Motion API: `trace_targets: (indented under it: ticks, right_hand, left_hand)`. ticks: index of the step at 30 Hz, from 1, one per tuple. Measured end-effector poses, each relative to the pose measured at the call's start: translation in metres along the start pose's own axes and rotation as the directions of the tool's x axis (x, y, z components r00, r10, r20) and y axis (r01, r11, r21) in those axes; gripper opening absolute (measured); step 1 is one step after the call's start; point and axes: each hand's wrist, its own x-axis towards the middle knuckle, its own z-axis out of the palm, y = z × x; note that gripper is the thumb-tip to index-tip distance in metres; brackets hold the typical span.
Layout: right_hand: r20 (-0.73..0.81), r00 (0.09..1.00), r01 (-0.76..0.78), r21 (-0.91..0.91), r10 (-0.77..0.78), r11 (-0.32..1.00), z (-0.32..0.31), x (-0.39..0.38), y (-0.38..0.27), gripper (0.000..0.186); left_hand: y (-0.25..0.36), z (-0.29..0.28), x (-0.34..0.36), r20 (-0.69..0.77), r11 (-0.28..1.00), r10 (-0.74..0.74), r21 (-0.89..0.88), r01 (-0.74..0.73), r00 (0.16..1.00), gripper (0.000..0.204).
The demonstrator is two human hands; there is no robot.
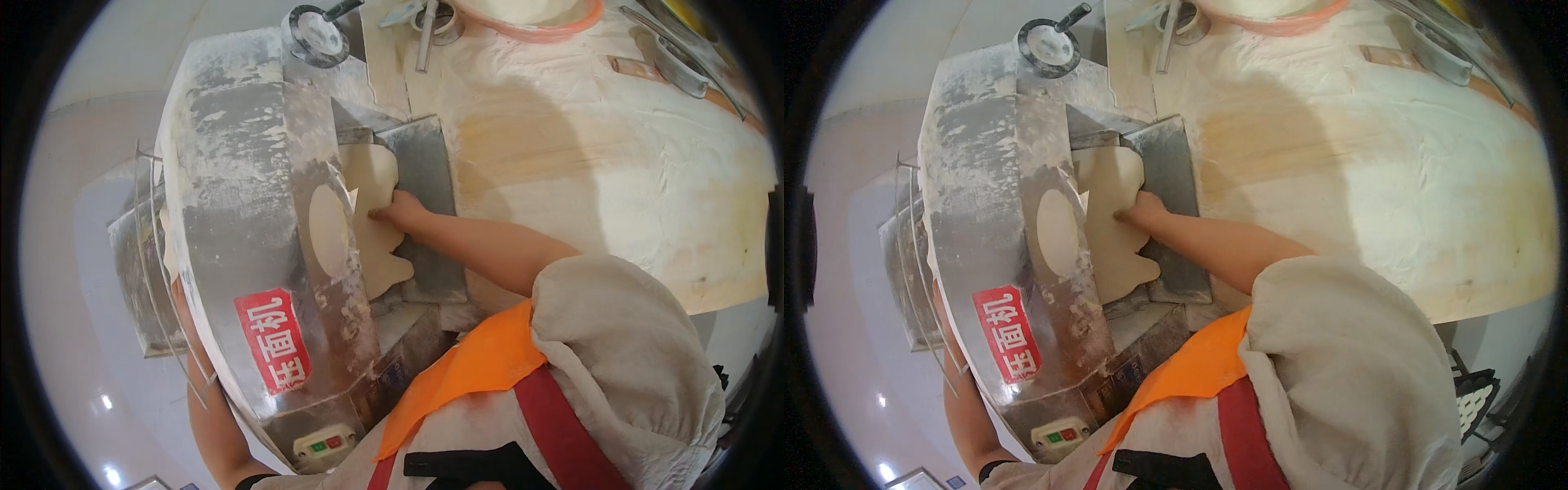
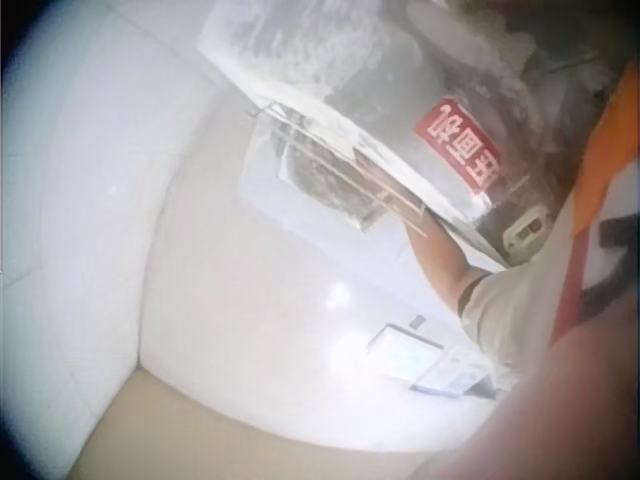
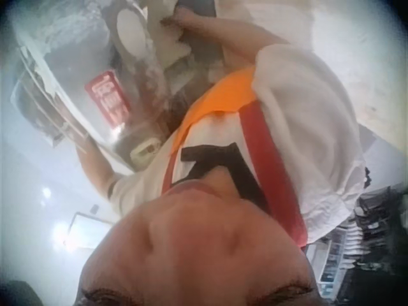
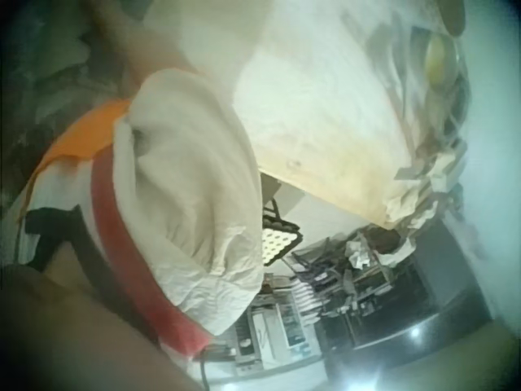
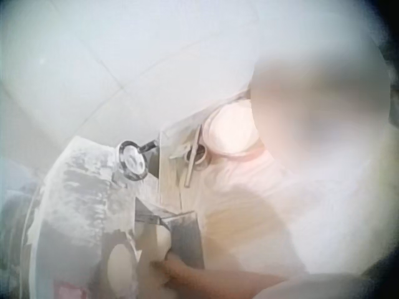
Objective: The person processes dough by feeding it through a flattening machine several times, rolling it out with a rolling pin, cutting out circles with a metal ring, and placing the circles onto greased baking trays.
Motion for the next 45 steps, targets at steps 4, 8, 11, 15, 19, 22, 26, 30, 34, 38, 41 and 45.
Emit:
trace_targets:
  ticks: [4,8,11,15,19,22,26,30,34,38,41,45]
  right_hand:
    - [-0.159,0.987,-0.019,-0.294,-0.029,0.956,-0.010,-0.014,-0.008,0.044]
    - [-0.225,0.959,0.064,-0.417,-0.171,0.907,-0.036,-0.023,0.002,0.041]
    - [-0.271,0.943,0.056,-0.450,-0.196,0.891,-0.062,-0.037,0.002,0.039]
    - [-0.251,0.946,0.062,-0.474,-0.203,0.878,-0.111,-0.062,0.002,0.040]
    - [-0.273,0.935,0.072,-0.482,-0.228,0.873,-0.158,-0.081,0.018,0.042]
    - [-0.256,0.944,0.059,-0.494,-0.209,0.868,-0.190,-0.119,0.016,0.042]
    - [-0.254,0.960,0.029,-0.315,-0.114,0.949,-0.246,-0.159,0.021,0.042]
    - [-0.271,0.959,0.062,-0.088,-0.083,0.994,-0.305,-0.210,0.017,0.040]
    - [-0.254,0.967,0.054,0.228,0.005,0.972,-0.362,-0.268,0.002,0.039]
    - [-0.457,0.883,-0.050,0.130,0.105,0.990,-0.420,-0.333,-0.030,0.036]
    - [-0.534,0.845,0.158,0.272,0.012,0.949,-0.452,-0.358,-0.035,0.033]
    - [-0.612,0.757,0.411,0.172,-0.229,0.895,-0.449,-0.350,-0.084,0.031]
  left_hand:
    - [0.056,0.015,-0.052,-0.203,0.995,0.095,0.059,-0.085,0.975,0.045]
    - [0.138,0.048,-0.109,-0.427,0.857,0.425,0.475,-0.201,0.799,0.050]
    - [0.195,0.123,-0.162,-0.421,0.805,0.526,0.527,-0.274,0.739,0.056]
    - [0.214,0.228,-0.206,-0.168,0.623,0.624,0.696,-0.356,0.763,0.063]
    - [0.176,0.356,-0.194,0.025,0.779,0.412,0.509,-0.366,0.911,0.067]
    - [0.093,0.434,-0.177,-0.009,0.881,0.108,0.464,-0.092,0.994,0.072]
    - [0.011,0.549,-0.187,-0.169,0.678,0.198,0.735,-0.010,0.965,0.068]
    - [0.059,0.584,-0.205,-0.027,0.693,0.058,0.721,-0.020,0.998,0.040]
    - [0.076,0.625,-0.217,0.259,0.656,0.089,0.712,-0.252,0.962,0.016]
    - [0.139,0.677,-0.225,0.607,0.615,0.040,0.612,-0.498,0.794,0.012]
    - [0.167,0.696,-0.235,0.663,0.705,0.114,0.471,-0.531,0.740,0.014]
    - [0.204,0.667,-0.238,0.544,0.888,0.259,0.192,-0.418,0.798,0.024]
